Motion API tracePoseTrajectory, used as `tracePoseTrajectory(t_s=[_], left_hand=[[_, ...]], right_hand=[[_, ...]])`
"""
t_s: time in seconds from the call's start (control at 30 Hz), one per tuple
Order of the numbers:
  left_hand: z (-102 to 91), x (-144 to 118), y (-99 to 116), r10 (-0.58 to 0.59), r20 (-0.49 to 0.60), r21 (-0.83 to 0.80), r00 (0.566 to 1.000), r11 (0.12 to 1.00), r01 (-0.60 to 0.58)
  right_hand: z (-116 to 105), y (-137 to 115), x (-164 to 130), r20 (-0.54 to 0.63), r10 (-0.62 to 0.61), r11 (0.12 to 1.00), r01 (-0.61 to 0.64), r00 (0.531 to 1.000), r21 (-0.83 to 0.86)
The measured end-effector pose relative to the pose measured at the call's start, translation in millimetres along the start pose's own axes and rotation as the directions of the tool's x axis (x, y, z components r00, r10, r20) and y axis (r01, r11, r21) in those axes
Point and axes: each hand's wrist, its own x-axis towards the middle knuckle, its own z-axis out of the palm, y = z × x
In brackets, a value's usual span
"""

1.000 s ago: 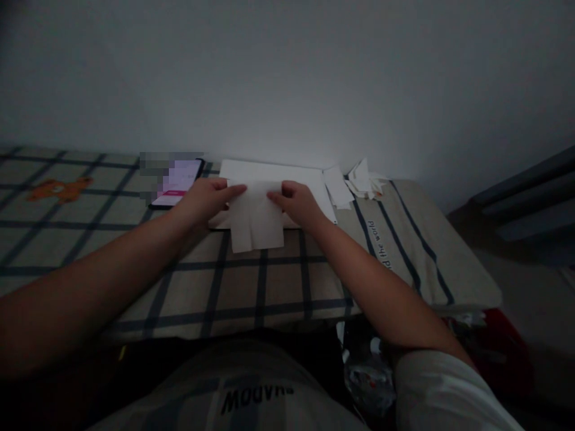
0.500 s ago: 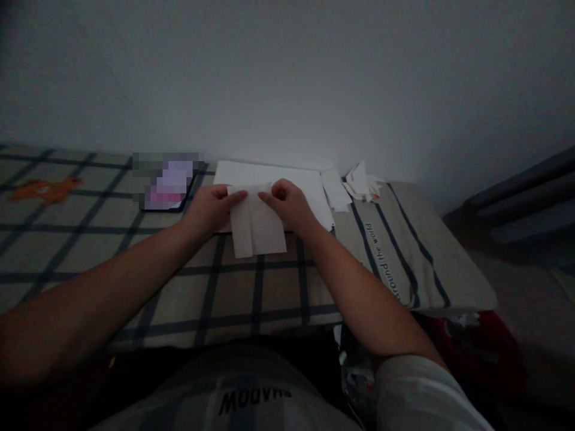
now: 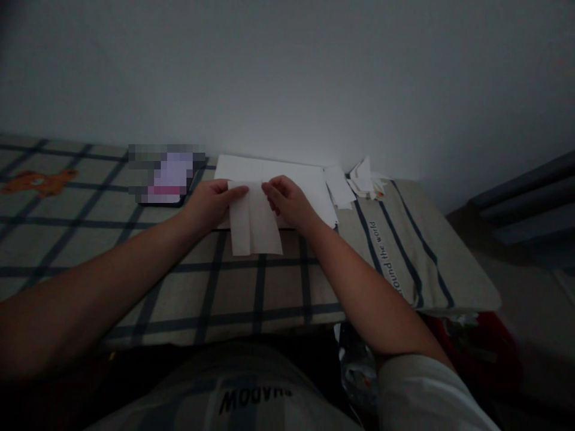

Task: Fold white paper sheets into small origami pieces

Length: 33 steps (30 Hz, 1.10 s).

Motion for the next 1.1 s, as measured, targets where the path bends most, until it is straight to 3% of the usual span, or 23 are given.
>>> tracePoseTrajectory(t_s=[0.3,0.5,1.1], left_hand=[[3.6,-5,6,-0.027,0.050,-0.089,0.998,0.996,0.031],[6.8,-10,13,-0.013,-0.014,-0.009,1.000,1.000,0.013],[4.0,-4,8,-0.049,0.070,-0.030,0.996,0.998,0.051]], right_hand=[[1,7,1,0.046,0.074,0.987,-0.080,0.996,0.139],[2,4,-2,0.068,0.097,0.995,-0.097,0.993,0.008],[11,-3,-5,-0.125,0.005,0.986,-0.026,0.992,-0.163]])
